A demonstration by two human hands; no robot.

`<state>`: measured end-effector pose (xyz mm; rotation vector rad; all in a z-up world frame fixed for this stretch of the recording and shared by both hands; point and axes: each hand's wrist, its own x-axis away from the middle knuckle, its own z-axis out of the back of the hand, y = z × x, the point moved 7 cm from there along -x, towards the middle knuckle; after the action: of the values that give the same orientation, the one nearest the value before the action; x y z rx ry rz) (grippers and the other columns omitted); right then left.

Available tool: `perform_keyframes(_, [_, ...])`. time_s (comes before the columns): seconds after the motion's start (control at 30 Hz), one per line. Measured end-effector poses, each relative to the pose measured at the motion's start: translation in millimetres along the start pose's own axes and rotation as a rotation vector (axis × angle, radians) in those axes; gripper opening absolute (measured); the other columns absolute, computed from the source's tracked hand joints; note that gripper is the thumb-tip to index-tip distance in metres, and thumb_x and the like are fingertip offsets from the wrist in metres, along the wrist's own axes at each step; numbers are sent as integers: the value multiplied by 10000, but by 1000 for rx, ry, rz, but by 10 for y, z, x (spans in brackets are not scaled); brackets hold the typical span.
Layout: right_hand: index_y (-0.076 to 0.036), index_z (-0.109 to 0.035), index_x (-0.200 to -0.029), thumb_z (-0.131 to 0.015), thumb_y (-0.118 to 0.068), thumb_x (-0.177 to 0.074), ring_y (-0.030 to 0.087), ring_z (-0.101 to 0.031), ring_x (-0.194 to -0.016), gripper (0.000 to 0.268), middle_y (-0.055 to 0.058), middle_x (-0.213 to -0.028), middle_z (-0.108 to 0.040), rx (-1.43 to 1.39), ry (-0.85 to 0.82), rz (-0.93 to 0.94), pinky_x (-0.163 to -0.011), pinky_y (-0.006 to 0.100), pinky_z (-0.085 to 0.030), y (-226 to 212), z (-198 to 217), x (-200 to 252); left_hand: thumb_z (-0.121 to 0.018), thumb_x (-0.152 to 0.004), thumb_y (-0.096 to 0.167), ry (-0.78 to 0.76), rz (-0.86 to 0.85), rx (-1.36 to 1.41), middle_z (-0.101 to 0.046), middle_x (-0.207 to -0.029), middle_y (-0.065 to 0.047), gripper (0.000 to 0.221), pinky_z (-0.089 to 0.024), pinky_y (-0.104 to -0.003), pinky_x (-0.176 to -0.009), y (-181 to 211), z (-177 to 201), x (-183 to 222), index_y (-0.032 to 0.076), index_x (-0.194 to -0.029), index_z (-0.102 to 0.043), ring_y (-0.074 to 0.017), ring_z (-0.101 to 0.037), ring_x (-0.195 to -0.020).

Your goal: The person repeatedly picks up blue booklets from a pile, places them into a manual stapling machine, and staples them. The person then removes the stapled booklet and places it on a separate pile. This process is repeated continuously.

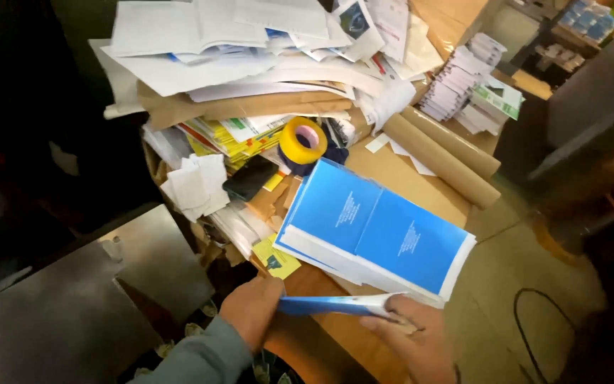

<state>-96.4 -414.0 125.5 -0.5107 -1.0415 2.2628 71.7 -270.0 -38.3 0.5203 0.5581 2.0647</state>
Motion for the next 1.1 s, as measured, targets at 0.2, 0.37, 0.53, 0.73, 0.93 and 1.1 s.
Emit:
perform_keyframes(0.2, [-78,-819,-724,-854,-213,-652,46,-544,-649,157,-62,-565,-657,-116,280,192,-598,230,-446,-437,-437,107,-565,-864,85,645,-199,-323,-429,-703,-122,111,-304,-470,-392,-79,274,653,129,-860,-463,-311,-368,-529])
perform_keyframes(0.37, [21,-790,-707,-833,-145,-685,141,-476,-537,173,65,-517,-544,-230,173,-50,-537,282,-378,-470,-748,147,-582,-888,495,547,172,253,-646,-1104,-43,411,-519,-426,-798,-631,717,1504,182,-1154,-582,-265,-617,-1000])
perform_keyframes(0.53, [-3,-517,-553,-790,-210,-719,165,-246,-466,381,69,-522,-218,-200,206,-61,-515,290,-201,-730,-1082,90,-736,-807,343,506,428,1069,-610,-634,-45,266,-452,-284,-475,-1209,398,1886,102,-917,-725,-139,-541,-502])
perform_keyframes(0.73, [15,-636,-935,-752,-117,-775,179,-491,-868,238,43,-866,-496,-727,233,211,-763,333,-446,-630,-1415,-437,-704,-853,212,962,-44,1148,-590,-650,-30,244,-478,-314,-554,-859,1537,2192,91,-652,-635,-171,-569,-582])
perform_keyframes(0.93, [23,-638,-1134,-666,-83,-823,232,-652,-941,329,151,-1072,-675,-1026,-132,144,-822,337,-528,-1316,-1963,-739,-638,-923,269,1146,-78,1010,-306,-549,60,450,-275,-254,-520,-973,1999,2254,171,-563,-386,-85,-306,-526])
perform_keyframes(1.1, [45,-540,-1280,-605,-95,-790,393,-563,-1210,514,233,-1302,-569,-824,-366,-269,-1058,525,-491,-1516,-2622,-451,-673,-914,327,1117,424,1215,-315,-549,37,489,-311,-288,-534,-1934,1330,2114,174,-567,-364,-104,-332,-506])
